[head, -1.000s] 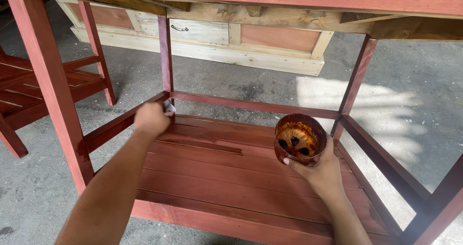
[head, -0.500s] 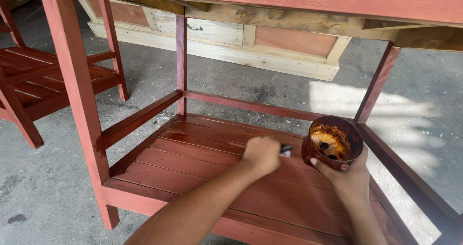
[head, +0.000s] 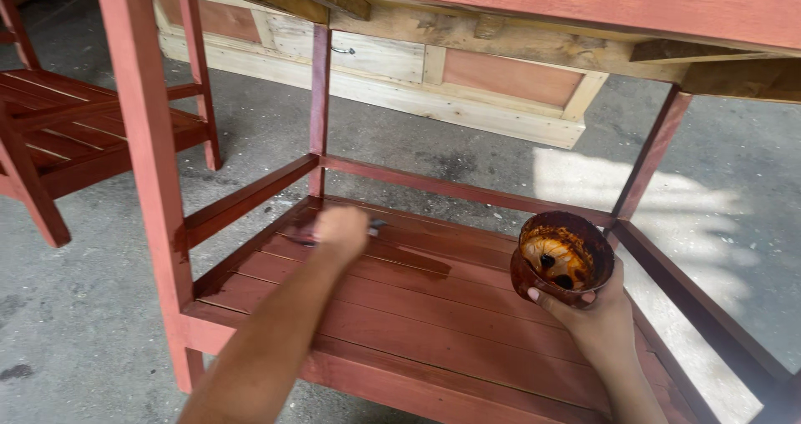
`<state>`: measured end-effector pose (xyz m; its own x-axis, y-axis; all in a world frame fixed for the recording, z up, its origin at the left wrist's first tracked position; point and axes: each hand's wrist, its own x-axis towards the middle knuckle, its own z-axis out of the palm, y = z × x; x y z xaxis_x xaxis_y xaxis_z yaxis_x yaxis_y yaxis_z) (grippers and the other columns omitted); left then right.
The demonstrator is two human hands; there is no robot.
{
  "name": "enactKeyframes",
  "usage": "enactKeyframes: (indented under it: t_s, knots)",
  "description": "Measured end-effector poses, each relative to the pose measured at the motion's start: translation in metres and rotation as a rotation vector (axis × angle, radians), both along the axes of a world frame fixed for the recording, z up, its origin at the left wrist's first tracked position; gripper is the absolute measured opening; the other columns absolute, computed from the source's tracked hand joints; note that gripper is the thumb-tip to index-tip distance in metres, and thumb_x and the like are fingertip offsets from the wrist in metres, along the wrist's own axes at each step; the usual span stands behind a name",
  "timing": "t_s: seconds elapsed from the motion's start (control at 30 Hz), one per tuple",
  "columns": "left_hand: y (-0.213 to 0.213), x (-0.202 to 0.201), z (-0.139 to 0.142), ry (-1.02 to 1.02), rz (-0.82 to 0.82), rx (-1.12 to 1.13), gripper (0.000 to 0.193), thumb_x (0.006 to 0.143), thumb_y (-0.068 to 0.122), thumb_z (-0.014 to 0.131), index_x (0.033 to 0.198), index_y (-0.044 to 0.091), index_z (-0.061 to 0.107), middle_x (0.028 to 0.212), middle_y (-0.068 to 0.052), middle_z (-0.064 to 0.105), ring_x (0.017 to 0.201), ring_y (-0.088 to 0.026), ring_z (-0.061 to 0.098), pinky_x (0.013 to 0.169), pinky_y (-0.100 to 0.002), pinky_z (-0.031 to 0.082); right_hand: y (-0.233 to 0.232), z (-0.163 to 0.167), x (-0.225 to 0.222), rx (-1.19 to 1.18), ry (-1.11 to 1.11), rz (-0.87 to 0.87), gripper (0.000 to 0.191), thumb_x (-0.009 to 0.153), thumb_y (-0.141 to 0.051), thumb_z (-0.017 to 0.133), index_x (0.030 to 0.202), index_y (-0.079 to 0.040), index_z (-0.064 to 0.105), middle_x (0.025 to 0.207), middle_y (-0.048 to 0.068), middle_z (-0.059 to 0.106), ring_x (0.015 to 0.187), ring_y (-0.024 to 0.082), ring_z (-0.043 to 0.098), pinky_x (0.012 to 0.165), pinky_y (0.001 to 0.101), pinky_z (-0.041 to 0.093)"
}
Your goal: The person applies reddish-brown stain to the lower shelf and rails of a red wooden furniture frame using a brush, dipping the brush into a stain container held in the other hand. They work the stain across the slats, edges, and side rails of the piece throughout the clip.
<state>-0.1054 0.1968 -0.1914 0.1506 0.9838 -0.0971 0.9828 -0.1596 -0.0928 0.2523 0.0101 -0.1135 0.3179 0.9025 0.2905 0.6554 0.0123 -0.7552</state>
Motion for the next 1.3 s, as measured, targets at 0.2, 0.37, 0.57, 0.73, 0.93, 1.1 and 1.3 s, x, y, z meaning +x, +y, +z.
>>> enactKeyframes:
  t_s: [0.2, 0.37, 0.57, 0.73, 0.93, 1.1, 1.3]
  knots:
    - [-0.004, 0.019, 0.003, -0.108, -0.031, 0.017, 0.020, 0.095, 0.017, 0.061, 0.100, 0.011, 0.079, 0.102, -0.014, 0.076, 0.099, -0.030, 0.075, 0.083, -0.045, 0.061, 0.006, 0.004, -0.017, -0.077, 0.050, 0.023, 0.093, 0.061, -0.026, 0.095, 0.136, -0.003, 0.047, 0.118, 0.015, 0.072, 0.107, 0.025, 0.073, 0.087, 0.0388, 0.060]
    - [0.016, -0.043, 0.016, -0.157, 0.020, 0.151, 0.019, 0.090, 0.025, 0.067, 0.099, 0.012, 0.078, 0.103, -0.014, 0.075, 0.097, -0.032, 0.074, 0.083, -0.045, 0.060, 0.004, 0.007, -0.010, -0.007, 0.113, 0.082, 0.092, 0.061, -0.022, 0.093, 0.137, -0.003, 0.045, 0.120, 0.014, 0.071, 0.110, 0.023, 0.072, 0.089, 0.0365, 0.061]
    - [0.016, 0.017, -0.019, -0.108, -0.085, 0.080, 0.019, 0.092, 0.018, 0.062, 0.100, 0.011, 0.079, 0.103, -0.016, 0.076, 0.098, -0.032, 0.075, 0.084, -0.046, 0.060, 0.001, 0.005, -0.008, -0.022, 0.063, 0.076, 0.089, 0.062, -0.019, 0.093, 0.136, -0.003, 0.047, 0.121, 0.014, 0.071, 0.111, 0.023, 0.072, 0.088, 0.0372, 0.060]
    - [0.022, -0.027, -0.005, -0.119, 0.053, 0.100, 0.020, 0.091, 0.021, 0.063, 0.101, 0.011, 0.078, 0.104, -0.014, 0.076, 0.098, -0.031, 0.076, 0.082, -0.045, 0.062, -0.001, 0.007, -0.006, 0.046, 0.142, 0.154, 0.092, 0.062, -0.023, 0.092, 0.138, -0.003, 0.044, 0.122, 0.014, 0.070, 0.111, 0.023, 0.071, 0.089, 0.0366, 0.060]
    - [0.015, -0.018, 0.006, -0.163, 0.070, 0.091, 0.024, 0.093, 0.030, 0.065, 0.101, 0.010, 0.077, 0.104, -0.015, 0.075, 0.099, -0.033, 0.074, 0.085, -0.046, 0.060, -0.009, 0.011, 0.013, -0.113, 0.083, 0.021, 0.095, 0.060, -0.023, 0.094, 0.139, -0.006, 0.044, 0.118, 0.013, 0.073, 0.108, 0.022, 0.073, 0.088, 0.0369, 0.060]
    - [-0.002, 0.093, 0.010, -0.406, -0.072, 0.055, 0.019, 0.088, 0.016, 0.064, 0.099, 0.009, 0.077, 0.101, -0.018, 0.075, 0.098, -0.036, 0.073, 0.087, -0.048, 0.059, -0.018, 0.010, 0.026, -0.052, 0.081, 0.039, 0.095, 0.061, -0.022, 0.093, 0.141, -0.005, 0.043, 0.121, 0.013, 0.072, 0.109, 0.022, 0.072, 0.089, 0.0360, 0.059]
    - [-0.042, 0.229, 0.020, -0.800, -0.244, 0.021, 0.018, 0.081, 0.012, 0.066, 0.093, 0.017, 0.079, 0.089, -0.016, 0.074, 0.086, -0.035, 0.073, 0.078, -0.049, 0.057, -0.030, 0.014, 0.050, 0.057, 0.122, 0.039, 0.098, 0.062, -0.023, 0.091, 0.143, -0.002, 0.040, 0.127, 0.013, 0.067, 0.114, 0.021, 0.069, 0.092, 0.0354, 0.059]
